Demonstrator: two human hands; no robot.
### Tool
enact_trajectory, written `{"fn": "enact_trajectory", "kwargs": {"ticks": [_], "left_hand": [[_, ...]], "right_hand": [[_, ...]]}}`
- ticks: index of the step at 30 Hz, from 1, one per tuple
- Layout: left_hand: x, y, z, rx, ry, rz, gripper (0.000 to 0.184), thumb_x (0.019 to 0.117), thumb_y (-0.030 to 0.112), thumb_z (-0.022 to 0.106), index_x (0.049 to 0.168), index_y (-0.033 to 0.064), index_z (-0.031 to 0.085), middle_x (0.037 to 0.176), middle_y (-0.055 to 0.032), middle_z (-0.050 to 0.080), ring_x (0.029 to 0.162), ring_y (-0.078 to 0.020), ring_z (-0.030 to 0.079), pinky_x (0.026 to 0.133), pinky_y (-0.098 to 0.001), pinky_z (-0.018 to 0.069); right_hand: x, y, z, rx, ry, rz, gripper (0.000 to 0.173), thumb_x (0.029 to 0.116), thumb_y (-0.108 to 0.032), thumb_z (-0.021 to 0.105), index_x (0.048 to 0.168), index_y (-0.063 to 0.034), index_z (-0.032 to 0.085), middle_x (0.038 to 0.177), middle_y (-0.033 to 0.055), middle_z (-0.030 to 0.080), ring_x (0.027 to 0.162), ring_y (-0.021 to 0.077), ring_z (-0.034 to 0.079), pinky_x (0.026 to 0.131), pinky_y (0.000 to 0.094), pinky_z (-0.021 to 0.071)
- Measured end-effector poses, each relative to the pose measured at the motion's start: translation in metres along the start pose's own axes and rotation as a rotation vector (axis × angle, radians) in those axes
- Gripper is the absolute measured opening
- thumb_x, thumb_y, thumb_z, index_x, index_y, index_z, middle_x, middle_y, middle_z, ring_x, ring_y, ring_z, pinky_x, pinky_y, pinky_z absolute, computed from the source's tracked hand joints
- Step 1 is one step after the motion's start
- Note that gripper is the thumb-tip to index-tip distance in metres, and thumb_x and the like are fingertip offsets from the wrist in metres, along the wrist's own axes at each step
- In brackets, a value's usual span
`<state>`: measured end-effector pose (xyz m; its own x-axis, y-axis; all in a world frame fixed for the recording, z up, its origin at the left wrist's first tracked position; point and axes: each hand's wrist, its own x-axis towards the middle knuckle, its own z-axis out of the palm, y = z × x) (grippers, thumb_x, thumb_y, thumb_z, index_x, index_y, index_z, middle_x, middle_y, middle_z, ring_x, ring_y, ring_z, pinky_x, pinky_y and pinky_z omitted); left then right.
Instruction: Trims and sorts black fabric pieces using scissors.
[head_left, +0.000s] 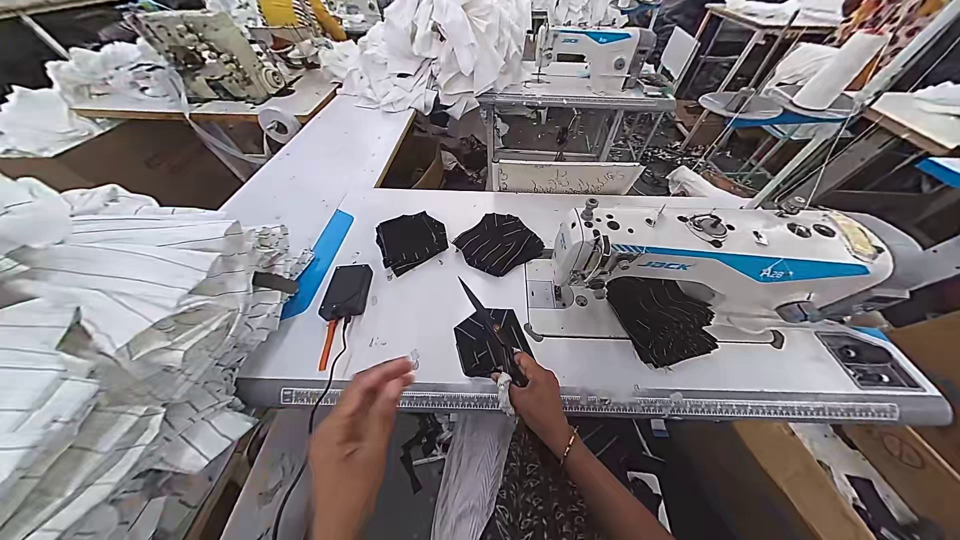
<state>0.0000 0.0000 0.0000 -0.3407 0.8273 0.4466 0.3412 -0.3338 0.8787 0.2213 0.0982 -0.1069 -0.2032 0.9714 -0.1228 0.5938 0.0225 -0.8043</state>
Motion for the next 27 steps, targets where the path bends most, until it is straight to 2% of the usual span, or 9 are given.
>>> {"fn": "enact_trajectory", "kwargs": {"ticks": [2,5,7,11,16,19,21,24,27], "left_hand": [[-0.016,-0.041,0.032,0.061,-0.062,-0.205,0.027,0.1003,0.015,0.056,0.114,-0.0029,0.071,0.107,-0.0079,0.075,0.092,-0.0107,0.072,0.084,-0.0296,0.0601],[-0.043,-0.072,0.061,0.121,-0.14,-0.306,0.025,0.0974,0.012,0.06,0.112,-0.0027,0.073,0.107,-0.0122,0.075,0.094,-0.0145,0.073,0.087,-0.031,0.0592],[-0.055,-0.08,0.071,0.193,-0.141,-0.254,0.023,0.0954,0.012,0.061,0.109,-0.0001,0.075,0.105,-0.0107,0.075,0.092,-0.0132,0.073,0.086,-0.0279,0.0589],[-0.065,-0.09,0.083,0.295,-0.109,-0.094,0.022,0.0925,0.012,0.061,0.104,-0.0001,0.077,0.103,-0.0142,0.075,0.095,-0.0233,0.074,0.088,-0.0371,0.0598],[-0.061,-0.104,0.112,0.315,-0.255,0.155,0.02,0.0918,0.009,0.062,0.101,-0.0002,0.077,0.109,-0.015,0.075,0.106,-0.0306,0.072,0.095,-0.0431,0.0575],[-0.038,-0.116,0.124,0.38,-0.348,0.234,0.017,0.0905,0.003,0.061,0.097,-0.0032,0.076,0.103,-0.0177,0.075,0.102,-0.0349,0.072,0.092,-0.0469,0.0581],[-0.018,-0.123,0.13,0.432,-0.374,0.291,0.014,0.0896,0.009,0.066,0.089,-0.0006,0.076,0.093,-0.0161,0.074,0.092,-0.0351,0.073,0.082,-0.0491,0.0595],[0.009,-0.134,0.139,0.479,-0.478,0.312,0.023,0.0879,0.022,0.075,0.082,-0.0007,0.073,0.086,-0.0183,0.072,0.086,-0.0376,0.072,0.078,-0.0531,0.0568],[0.031,-0.139,0.146,0.46,-0.594,0.244,0.037,0.0884,0.035,0.077,0.09,-0.0022,0.072,0.096,-0.0218,0.07,0.097,-0.0413,0.068,0.084,-0.0543,0.0544]], "right_hand": [[0.003,0.004,0.0,0.053,-0.008,0.016,0.029,0.0891,-0.029,0.071,0.103,-0.0035,0.069,0.08,0.0093,0.069,0.075,0.0248,0.067,0.069,0.0495,0.0508],[0.007,0.007,0.0,0.124,0.02,0.027,0.026,0.0899,-0.024,0.07,0.104,-0.0028,0.07,0.083,0.0085,0.071,0.077,0.0219,0.068,0.072,0.0465,0.0526],[0.007,0.008,0.001,0.167,0.052,0.035,0.024,0.0905,-0.022,0.07,0.105,-0.0026,0.069,0.083,0.0079,0.071,0.078,0.0199,0.068,0.073,0.0441,0.053],[0.008,0.009,0.003,0.249,0.1,0.036,0.019,0.0896,-0.017,0.07,0.103,-0.0029,0.069,0.082,0.0055,0.071,0.075,0.0154,0.068,0.071,0.0398,0.0541],[0.009,0.005,0.001,0.281,0.119,0.028,0.02,0.0863,-0.016,0.074,0.102,-0.0046,0.069,0.081,0.002,0.072,0.073,0.0104,0.068,0.07,0.0343,0.0552],[0.005,0.001,-0.004,0.276,0.201,-0.019,0.02,0.085,-0.014,0.076,0.101,-0.0043,0.07,0.082,0.002,0.074,0.073,0.0091,0.069,0.069,0.032,0.0564],[0.0,-0.003,-0.011,0.278,0.292,-0.067,0.019,0.0842,-0.014,0.076,0.1,-0.0037,0.07,0.082,0.0015,0.075,0.072,0.0067,0.07,0.067,0.0276,0.0569],[-0.009,-0.005,-0.025,0.313,0.455,-0.133,0.02,0.0837,-0.012,0.077,0.098,-0.0018,0.069,0.081,0.0007,0.075,0.069,0.0023,0.069,0.062,0.0207,0.0561],[-0.017,0.005,-0.041,0.305,0.583,-0.192,0.02,0.0842,-0.013,0.077,0.097,-0.0011,0.068,0.078,-0.0016,0.073,0.065,-0.0025,0.066,0.059,0.016,0.0539]]}}
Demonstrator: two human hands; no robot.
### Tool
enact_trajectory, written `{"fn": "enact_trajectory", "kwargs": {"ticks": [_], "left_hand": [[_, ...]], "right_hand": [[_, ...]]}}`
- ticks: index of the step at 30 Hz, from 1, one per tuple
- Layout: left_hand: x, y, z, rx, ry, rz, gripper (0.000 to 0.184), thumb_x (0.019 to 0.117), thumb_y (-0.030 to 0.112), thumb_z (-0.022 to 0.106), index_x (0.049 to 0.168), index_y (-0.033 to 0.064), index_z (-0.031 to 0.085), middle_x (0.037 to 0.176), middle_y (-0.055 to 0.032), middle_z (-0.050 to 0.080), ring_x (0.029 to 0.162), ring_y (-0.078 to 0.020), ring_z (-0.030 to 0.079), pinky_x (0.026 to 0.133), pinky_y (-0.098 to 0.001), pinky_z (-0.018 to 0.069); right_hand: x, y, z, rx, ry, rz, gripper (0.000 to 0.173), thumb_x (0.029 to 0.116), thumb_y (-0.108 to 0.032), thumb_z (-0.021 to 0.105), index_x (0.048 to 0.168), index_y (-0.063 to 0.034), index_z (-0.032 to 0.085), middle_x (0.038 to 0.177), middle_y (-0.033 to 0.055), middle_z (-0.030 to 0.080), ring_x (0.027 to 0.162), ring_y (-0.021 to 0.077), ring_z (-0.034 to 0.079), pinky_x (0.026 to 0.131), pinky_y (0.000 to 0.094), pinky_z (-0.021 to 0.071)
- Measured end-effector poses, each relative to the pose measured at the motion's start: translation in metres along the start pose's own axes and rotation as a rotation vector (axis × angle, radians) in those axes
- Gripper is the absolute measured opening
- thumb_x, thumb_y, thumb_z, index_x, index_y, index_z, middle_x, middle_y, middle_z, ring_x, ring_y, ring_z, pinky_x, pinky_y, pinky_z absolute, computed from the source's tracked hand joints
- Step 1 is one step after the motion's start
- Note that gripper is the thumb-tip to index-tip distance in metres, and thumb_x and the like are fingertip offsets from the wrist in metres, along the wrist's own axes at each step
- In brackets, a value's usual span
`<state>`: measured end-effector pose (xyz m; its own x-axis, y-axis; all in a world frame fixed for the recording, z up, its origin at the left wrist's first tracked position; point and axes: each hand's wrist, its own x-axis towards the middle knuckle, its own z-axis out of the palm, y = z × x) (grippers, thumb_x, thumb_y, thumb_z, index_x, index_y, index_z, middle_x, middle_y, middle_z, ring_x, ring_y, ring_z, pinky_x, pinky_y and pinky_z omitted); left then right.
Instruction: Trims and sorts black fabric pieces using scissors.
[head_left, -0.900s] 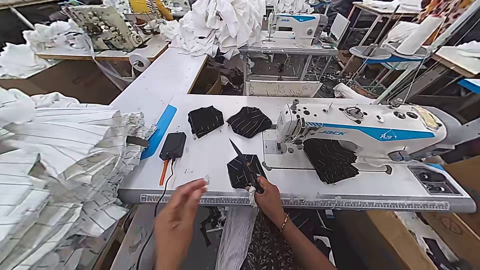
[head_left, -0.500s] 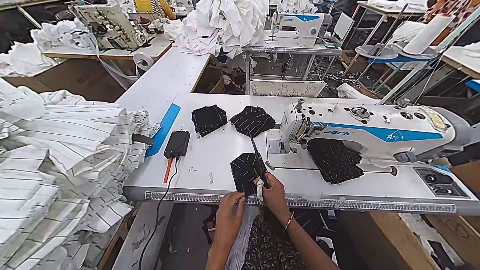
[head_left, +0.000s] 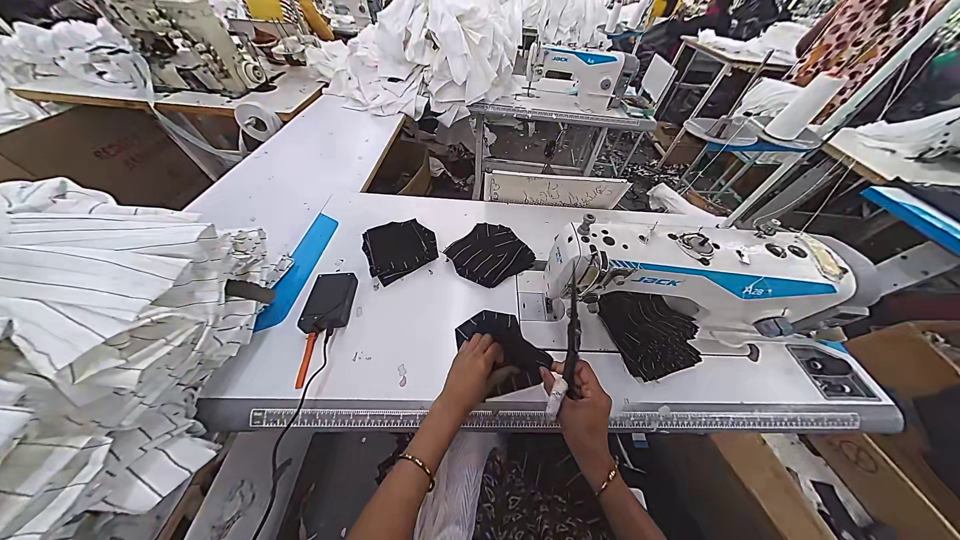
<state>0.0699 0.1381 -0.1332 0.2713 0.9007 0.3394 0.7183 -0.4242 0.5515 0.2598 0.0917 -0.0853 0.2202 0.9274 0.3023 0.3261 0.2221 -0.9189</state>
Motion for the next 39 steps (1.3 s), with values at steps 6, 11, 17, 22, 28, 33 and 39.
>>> {"fn": "enact_trajectory", "kwargs": {"ticks": [6,11,17,22,28,33,39], "left_hand": [[0.023,-0.008,-0.009,0.012,-0.435,-0.122,0.076,0.0968,0.06,0.057,0.152,0.0083,0.047,0.161,-0.0119,0.041,0.154,-0.0319,0.029,0.123,-0.0549,0.0207],[0.021,-0.008,-0.006,0.121,-0.306,-0.11,0.065,0.1011,0.062,0.045,0.148,0.0176,0.056,0.151,-0.0094,0.054,0.144,-0.0331,0.046,0.12,-0.0582,0.027],[0.032,0.001,0.005,0.107,-0.207,0.009,0.058,0.098,0.048,0.062,0.122,-0.0043,0.067,0.134,-0.0229,0.063,0.134,-0.0402,0.055,0.111,-0.0531,0.0435],[0.035,-0.011,0.004,0.125,-0.413,-0.061,0.073,0.1009,0.064,0.043,0.162,0.0244,0.033,0.17,-0.0037,0.025,0.158,-0.0263,0.018,0.126,-0.0537,0.0129],[0.021,-0.021,-0.008,0.241,-0.428,-0.139,0.08,0.0957,0.077,0.033,0.162,0.0327,0.029,0.172,-0.001,0.018,0.159,-0.0278,0.013,0.121,-0.0675,0.002],[0.011,-0.038,-0.025,0.293,-0.356,-0.221,0.081,0.0918,0.082,0.031,0.16,0.0399,0.032,0.17,-0.0027,0.023,0.157,-0.0385,0.016,0.112,-0.0783,0.0084],[0.01,-0.039,-0.034,0.302,-0.376,-0.258,0.079,0.0931,0.081,0.031,0.161,0.0392,0.03,0.171,-0.0024,0.02,0.157,-0.0387,0.014,0.112,-0.0773,0.0091]], "right_hand": [[-0.011,0.02,-0.04,-0.142,0.127,0.011,0.023,0.0836,-0.017,0.078,0.093,-0.001,0.066,0.07,-0.0036,0.066,0.058,-0.0046,0.059,0.054,0.0137,0.0488],[-0.017,0.028,-0.058,-0.166,0.179,0.101,0.021,0.0817,-0.014,0.078,0.095,-0.0019,0.067,0.078,-0.0031,0.073,0.066,-0.0041,0.066,0.06,0.0154,0.0532],[-0.028,0.032,-0.064,-0.139,0.119,0.169,0.019,0.085,-0.018,0.076,0.093,-0.0029,0.068,0.069,-0.0042,0.068,0.055,-0.0014,0.061,0.051,0.0183,0.0518],[-0.05,0.017,-0.077,-0.038,-0.025,0.309,0.016,0.0892,-0.016,0.074,0.087,-0.0033,0.065,0.063,-0.0046,0.066,0.049,0.0028,0.061,0.046,0.0223,0.0534],[-0.083,-0.001,-0.094,0.24,-0.375,0.68,0.017,0.0989,-0.013,0.061,0.082,-0.0124,0.058,0.056,-0.0098,0.056,0.045,0.0009,0.053,0.044,0.0197,0.0478],[-0.1,0.001,-0.116,0.291,-0.592,0.8,0.022,0.1052,-0.023,0.05,0.088,-0.0118,0.057,0.06,-0.01,0.055,0.048,0.0013,0.054,0.047,0.0199,0.0498],[-0.096,-0.003,-0.133,0.146,-0.605,0.862,0.027,0.1058,-0.026,0.05,0.083,-0.0131,0.058,0.059,-0.0097,0.055,0.048,0.0017,0.054,0.047,0.0203,0.0489]]}}
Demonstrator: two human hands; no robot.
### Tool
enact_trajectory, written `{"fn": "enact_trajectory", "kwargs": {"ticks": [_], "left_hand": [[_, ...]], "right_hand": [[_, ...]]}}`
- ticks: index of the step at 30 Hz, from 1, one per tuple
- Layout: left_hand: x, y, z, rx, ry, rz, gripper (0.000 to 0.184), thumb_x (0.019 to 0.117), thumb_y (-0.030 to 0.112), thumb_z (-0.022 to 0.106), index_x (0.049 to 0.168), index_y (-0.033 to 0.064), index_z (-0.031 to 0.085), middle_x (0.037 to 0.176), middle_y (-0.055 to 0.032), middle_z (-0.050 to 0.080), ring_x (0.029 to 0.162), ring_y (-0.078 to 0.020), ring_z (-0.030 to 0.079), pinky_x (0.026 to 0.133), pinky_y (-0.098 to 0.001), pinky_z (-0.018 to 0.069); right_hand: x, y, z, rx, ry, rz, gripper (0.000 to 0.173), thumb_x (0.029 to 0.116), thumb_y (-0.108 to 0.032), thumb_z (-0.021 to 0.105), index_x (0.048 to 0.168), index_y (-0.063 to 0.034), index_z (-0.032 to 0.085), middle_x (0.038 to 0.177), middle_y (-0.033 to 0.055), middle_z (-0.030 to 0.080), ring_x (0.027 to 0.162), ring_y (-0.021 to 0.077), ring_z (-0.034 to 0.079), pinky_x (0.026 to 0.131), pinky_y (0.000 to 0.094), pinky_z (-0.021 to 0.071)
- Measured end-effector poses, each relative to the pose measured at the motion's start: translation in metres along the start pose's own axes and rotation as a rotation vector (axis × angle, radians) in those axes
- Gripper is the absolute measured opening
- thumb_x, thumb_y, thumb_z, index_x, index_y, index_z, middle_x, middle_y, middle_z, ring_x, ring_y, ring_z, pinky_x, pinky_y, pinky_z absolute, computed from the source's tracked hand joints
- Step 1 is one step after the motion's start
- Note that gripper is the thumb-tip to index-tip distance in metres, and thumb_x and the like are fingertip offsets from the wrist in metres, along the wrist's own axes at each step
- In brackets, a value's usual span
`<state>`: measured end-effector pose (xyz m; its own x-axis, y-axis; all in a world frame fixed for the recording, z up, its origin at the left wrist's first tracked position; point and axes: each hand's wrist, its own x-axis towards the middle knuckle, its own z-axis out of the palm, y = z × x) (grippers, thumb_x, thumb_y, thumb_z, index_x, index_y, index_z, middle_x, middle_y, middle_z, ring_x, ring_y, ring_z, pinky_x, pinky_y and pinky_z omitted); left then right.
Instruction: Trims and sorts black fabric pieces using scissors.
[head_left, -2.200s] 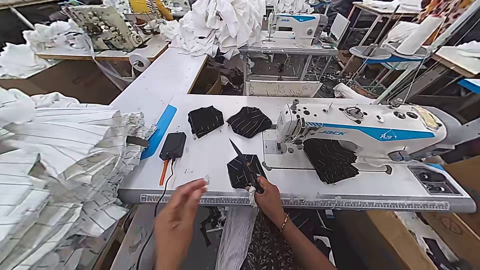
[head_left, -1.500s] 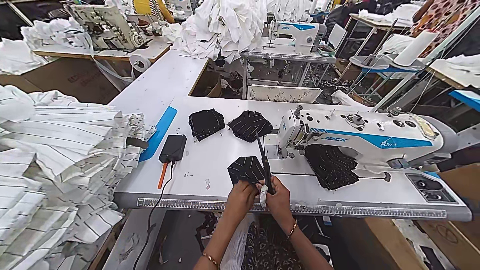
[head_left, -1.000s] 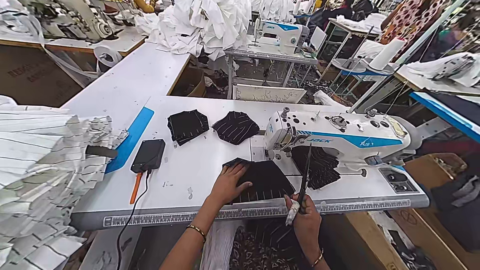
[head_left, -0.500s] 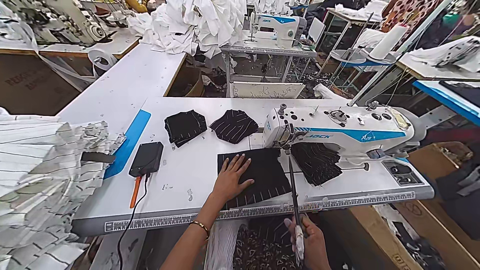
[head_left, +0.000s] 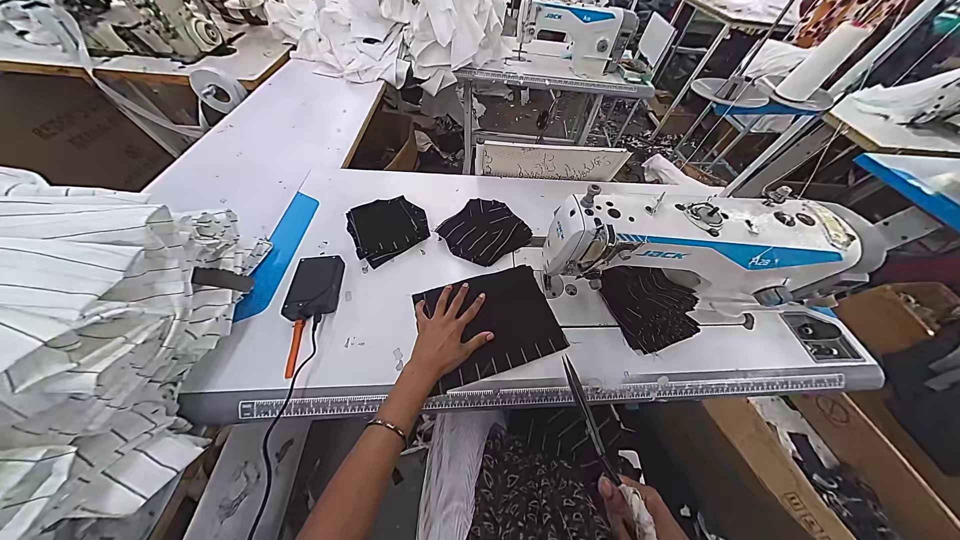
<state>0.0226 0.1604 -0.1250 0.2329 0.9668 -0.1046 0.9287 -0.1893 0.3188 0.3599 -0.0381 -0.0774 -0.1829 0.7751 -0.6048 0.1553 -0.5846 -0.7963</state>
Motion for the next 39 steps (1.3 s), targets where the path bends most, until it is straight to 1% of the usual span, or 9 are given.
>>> {"fn": "enact_trajectory", "kwargs": {"ticks": [4,6,8,11,16,21,26,32,39], "left_hand": [[-0.003,-0.001,0.004,-0.042,0.066,0.142,0.066,0.1019,0.065,0.036,0.158,0.0303,0.04,0.167,0.0024,0.032,0.156,-0.0313,0.024,0.115,-0.0738,0.0087],[-0.003,-0.002,0.007,-0.065,0.047,0.185,0.064,0.1043,0.061,0.035,0.158,0.0272,0.041,0.166,0.0026,0.034,0.155,-0.0278,0.026,0.118,-0.0698,0.0095],[-0.002,-0.002,0.002,-0.068,-0.03,0.176,0.069,0.103,0.065,0.034,0.161,0.0276,0.035,0.169,0.0037,0.027,0.157,-0.025,0.019,0.121,-0.0665,0.0065],[-0.003,-0.001,-0.001,-0.062,-0.091,0.18,0.082,0.0967,0.075,0.036,0.163,0.0263,0.03,0.171,0.0029,0.02,0.159,-0.0251,0.013,0.121,-0.0668,0.002],[-0.004,-0.001,-0.002,-0.046,-0.118,0.185,0.097,0.0876,0.085,0.039,0.164,0.0269,0.025,0.172,0.0033,0.016,0.159,-0.0244,0.009,0.121,-0.0671,-0.0011],[-0.003,-0.001,-0.001,-0.036,-0.115,0.182,0.099,0.0855,0.087,0.039,0.164,0.028,0.025,0.172,0.0032,0.015,0.159,-0.0248,0.009,0.121,-0.0672,-0.0005],[-0.004,0.0,0.002,-0.056,-0.094,0.188,0.098,0.0858,0.086,0.041,0.163,0.0275,0.028,0.172,0.0028,0.017,0.159,-0.0255,0.011,0.121,-0.0676,-0.0003],[-0.006,0.003,0.002,-0.051,-0.105,0.201,0.1,0.0851,0.086,0.043,0.164,0.0266,0.027,0.172,0.0027,0.017,0.159,-0.0251,0.01,0.121,-0.0679,-0.0005],[-0.009,0.003,0.005,-0.046,-0.083,0.215,0.1,0.0851,0.086,0.043,0.164,0.0259,0.027,0.172,0.0031,0.018,0.159,-0.0253,0.012,0.121,-0.068,0.0008]], "right_hand": [[0.015,-0.005,0.009,-0.06,-0.143,0.089,0.027,0.1042,-0.032,0.055,0.083,-0.0146,0.057,0.059,-0.0087,0.054,0.048,0.0027,0.052,0.047,0.0206,0.0461],[0.025,-0.01,0.022,-0.046,-0.19,0.103,0.028,0.1044,-0.034,0.056,0.084,-0.0143,0.058,0.059,-0.0082,0.055,0.048,0.0023,0.052,0.047,0.0192,0.0452],[0.035,-0.019,0.034,-0.038,-0.212,0.113,0.028,0.1052,-0.035,0.054,0.086,-0.0144,0.056,0.059,-0.0084,0.054,0.048,0.0016,0.052,0.047,0.0179,0.0445],[0.047,-0.03,0.042,-0.057,-0.226,0.122,0.029,0.1048,-0.039,0.054,0.09,-0.014,0.056,0.062,-0.0079,0.055,0.051,0.0008,0.053,0.049,0.0161,0.0444],[0.055,-0.038,0.05,-0.132,-0.185,0.134,0.03,0.1024,-0.041,0.06,0.092,-0.0135,0.054,0.064,-0.0074,0.052,0.054,0.002,0.052,0.054,0.018,0.0448],[0.051,-0.029,0.057,-0.125,-0.109,0.084,0.033,0.1012,-0.037,0.063,0.079,-0.0148,0.055,0.057,-0.0083,0.052,0.048,0.0009,0.05,0.049,0.018,0.0423],[0.046,-0.025,0.066,-0.002,-0.077,0.089,0.032,0.1003,-0.033,0.065,0.076,-0.0142,0.056,0.055,-0.0074,0.052,0.045,0.0015,0.049,0.046,0.018,0.0422],[0.056,-0.038,0.067,0.074,-0.159,0.073,0.035,0.1053,-0.037,0.054,0.079,-0.0137,0.056,0.058,-0.0064,0.053,0.046,0.0019,0.049,0.046,0.0168,0.0421],[0.063,-0.037,0.067,0.071,-0.153,0.044,0.032,0.1021,-0.033,0.063,0.078,-0.0135,0.056,0.056,-0.006,0.053,0.046,0.0026,0.051,0.046,0.018,0.0431]]}}
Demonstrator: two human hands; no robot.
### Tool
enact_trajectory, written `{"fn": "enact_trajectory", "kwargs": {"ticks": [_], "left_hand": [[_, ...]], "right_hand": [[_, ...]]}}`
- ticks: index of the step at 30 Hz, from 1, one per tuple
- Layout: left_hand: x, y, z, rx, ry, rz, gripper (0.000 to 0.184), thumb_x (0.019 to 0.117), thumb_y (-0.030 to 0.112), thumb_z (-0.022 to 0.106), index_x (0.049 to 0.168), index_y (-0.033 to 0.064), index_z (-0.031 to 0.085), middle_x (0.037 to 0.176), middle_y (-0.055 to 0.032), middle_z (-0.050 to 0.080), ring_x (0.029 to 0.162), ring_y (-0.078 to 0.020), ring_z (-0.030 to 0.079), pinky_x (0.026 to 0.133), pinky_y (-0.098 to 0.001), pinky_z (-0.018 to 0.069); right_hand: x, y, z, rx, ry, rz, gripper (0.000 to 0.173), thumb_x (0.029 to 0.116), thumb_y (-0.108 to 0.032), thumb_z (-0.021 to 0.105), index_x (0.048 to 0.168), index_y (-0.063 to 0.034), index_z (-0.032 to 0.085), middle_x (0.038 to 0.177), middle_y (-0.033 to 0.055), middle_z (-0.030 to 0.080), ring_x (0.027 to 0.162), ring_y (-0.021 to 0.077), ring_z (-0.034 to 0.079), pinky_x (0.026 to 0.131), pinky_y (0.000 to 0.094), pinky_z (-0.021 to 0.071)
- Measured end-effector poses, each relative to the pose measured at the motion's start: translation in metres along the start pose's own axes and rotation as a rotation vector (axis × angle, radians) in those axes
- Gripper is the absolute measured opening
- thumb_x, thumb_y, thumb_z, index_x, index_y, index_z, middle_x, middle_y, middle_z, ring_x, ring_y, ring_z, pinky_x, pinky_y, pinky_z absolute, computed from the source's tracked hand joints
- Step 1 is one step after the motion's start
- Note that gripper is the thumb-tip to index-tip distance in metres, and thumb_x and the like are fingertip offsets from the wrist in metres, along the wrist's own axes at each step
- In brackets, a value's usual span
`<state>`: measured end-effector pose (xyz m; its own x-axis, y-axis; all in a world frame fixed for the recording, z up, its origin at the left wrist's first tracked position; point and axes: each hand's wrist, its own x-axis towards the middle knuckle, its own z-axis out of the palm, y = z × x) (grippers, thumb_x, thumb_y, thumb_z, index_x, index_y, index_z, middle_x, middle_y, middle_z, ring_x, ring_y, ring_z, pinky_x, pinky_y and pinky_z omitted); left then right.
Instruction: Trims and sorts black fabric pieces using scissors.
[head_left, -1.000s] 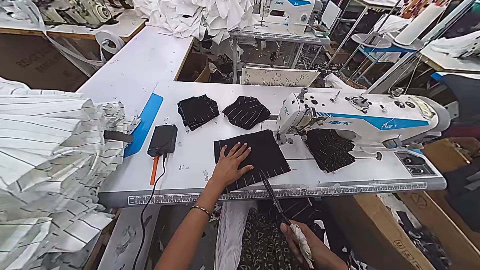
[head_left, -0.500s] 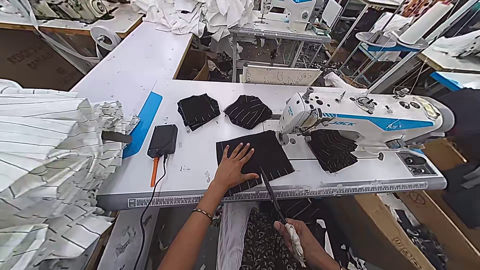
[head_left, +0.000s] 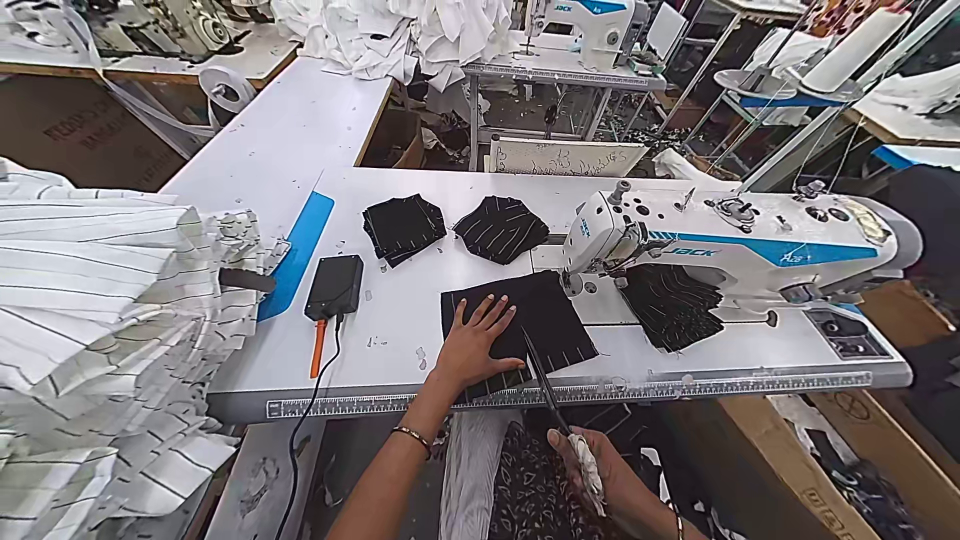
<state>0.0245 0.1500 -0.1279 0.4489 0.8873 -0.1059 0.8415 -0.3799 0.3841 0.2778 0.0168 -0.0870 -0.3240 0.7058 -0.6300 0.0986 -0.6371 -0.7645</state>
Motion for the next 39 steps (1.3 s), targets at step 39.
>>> {"fn": "enact_trajectory", "kwargs": {"ticks": [39], "left_hand": [[-0.028,0.033,-0.027,-0.214,0.139,-0.342,0.055,0.0999,0.038,0.063,0.142,0.0037,0.059,0.157,-0.0139,0.047,0.149,-0.0329,0.038,0.123,-0.0642,0.0115]], "right_hand": [[0.004,-0.022,-0.003,0.119,-0.06,0.055,0.037,0.1081,-0.03,0.051,0.076,-0.0149,0.057,0.056,-0.007,0.052,0.045,0.0014,0.049,0.043,0.0162,0.0417]]}}
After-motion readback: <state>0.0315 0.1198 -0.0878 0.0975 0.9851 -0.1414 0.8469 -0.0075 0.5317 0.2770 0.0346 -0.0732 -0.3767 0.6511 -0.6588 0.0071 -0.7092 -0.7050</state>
